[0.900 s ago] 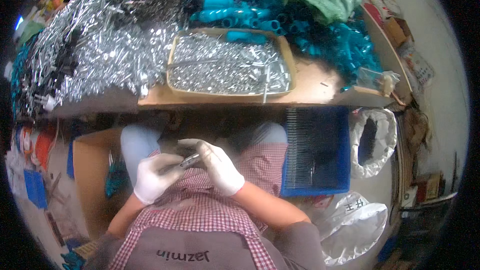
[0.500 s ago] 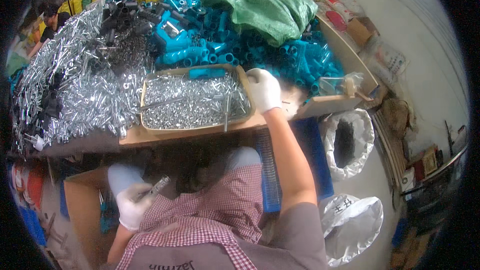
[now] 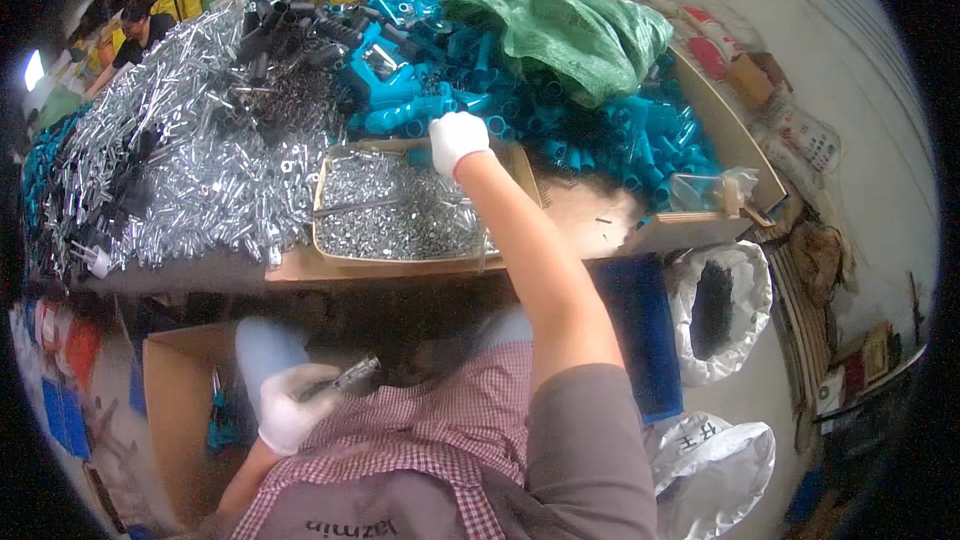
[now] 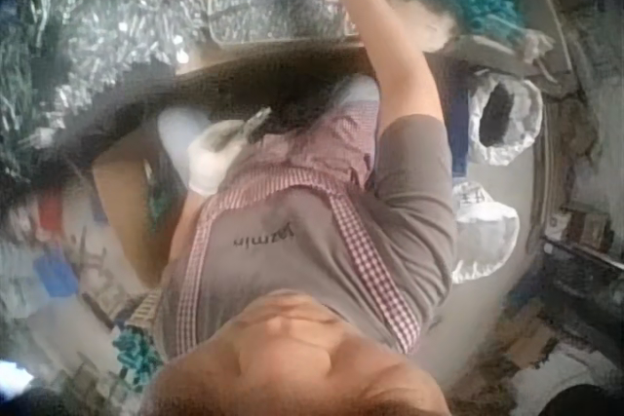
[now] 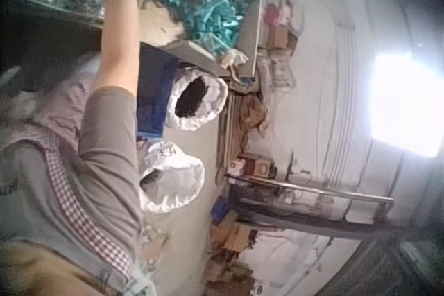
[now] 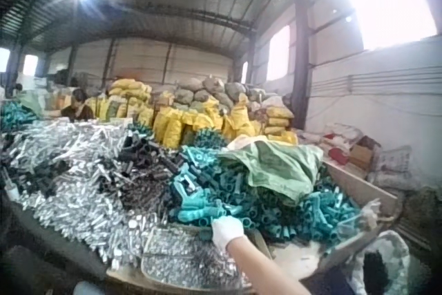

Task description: Assembling various metal and plastic hardware components at a workbench.

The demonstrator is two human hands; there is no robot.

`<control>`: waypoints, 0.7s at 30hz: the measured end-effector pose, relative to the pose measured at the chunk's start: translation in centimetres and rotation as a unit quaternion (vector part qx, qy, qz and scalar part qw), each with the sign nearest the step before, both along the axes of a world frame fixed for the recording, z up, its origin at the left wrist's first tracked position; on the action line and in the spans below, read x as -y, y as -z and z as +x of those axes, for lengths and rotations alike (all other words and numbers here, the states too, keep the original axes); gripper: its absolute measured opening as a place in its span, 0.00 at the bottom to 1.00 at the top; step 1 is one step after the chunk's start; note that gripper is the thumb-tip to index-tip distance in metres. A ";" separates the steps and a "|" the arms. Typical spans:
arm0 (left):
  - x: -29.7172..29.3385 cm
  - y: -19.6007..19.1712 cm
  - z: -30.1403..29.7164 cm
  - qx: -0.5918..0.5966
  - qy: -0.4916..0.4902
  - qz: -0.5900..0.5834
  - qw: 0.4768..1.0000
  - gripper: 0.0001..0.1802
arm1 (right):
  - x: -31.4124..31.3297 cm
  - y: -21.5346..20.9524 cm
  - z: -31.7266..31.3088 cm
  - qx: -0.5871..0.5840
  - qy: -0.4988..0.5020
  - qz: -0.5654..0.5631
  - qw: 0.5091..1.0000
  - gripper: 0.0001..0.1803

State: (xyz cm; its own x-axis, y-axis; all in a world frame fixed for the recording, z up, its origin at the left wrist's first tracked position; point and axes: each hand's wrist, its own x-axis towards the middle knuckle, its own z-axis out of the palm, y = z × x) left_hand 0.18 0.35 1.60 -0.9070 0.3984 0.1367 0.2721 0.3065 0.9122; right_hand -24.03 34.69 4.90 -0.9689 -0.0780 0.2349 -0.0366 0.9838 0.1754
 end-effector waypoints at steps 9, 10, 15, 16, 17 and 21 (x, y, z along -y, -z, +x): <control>0.7 0.3 0.1 0.011 0.019 0.019 1.000 0.15 | 0.7 1.7 0.4 -0.031 -0.073 -0.009 0.997 0.12; 0.9 0.3 0.2 0.013 0.017 0.018 1.000 0.15 | 1.0 1.3 0.5 -0.025 -0.073 0.010 0.997 0.12; 1.6 0.8 0.2 0.032 -0.013 0.063 0.997 0.16 | 0.7 -1.7 3.4 -0.115 -0.069 -0.130 0.982 0.19; 1.8 0.9 0.2 0.036 -0.018 0.064 0.997 0.16 | 1.6 -2.3 4.9 -0.204 -0.081 -0.203 0.954 0.23; 2.0 0.7 0.0 0.032 -0.025 0.050 0.998 0.16 | 2.4 -3.1 6.6 -0.184 -0.069 -0.306 0.931 0.25; 2.8 1.0 -0.7 0.014 -0.055 0.039 0.998 0.17 | 6.8 -4.0 15.5 0.023 -0.059 -0.730 0.681 0.27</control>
State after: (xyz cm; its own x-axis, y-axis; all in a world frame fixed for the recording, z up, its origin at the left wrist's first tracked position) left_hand -0.49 -2.45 0.63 -0.9488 0.2849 0.1364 0.2137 0.2613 0.9413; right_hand -8.57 27.94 8.95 -0.9851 0.1283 0.1145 -0.1022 0.0986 -0.9899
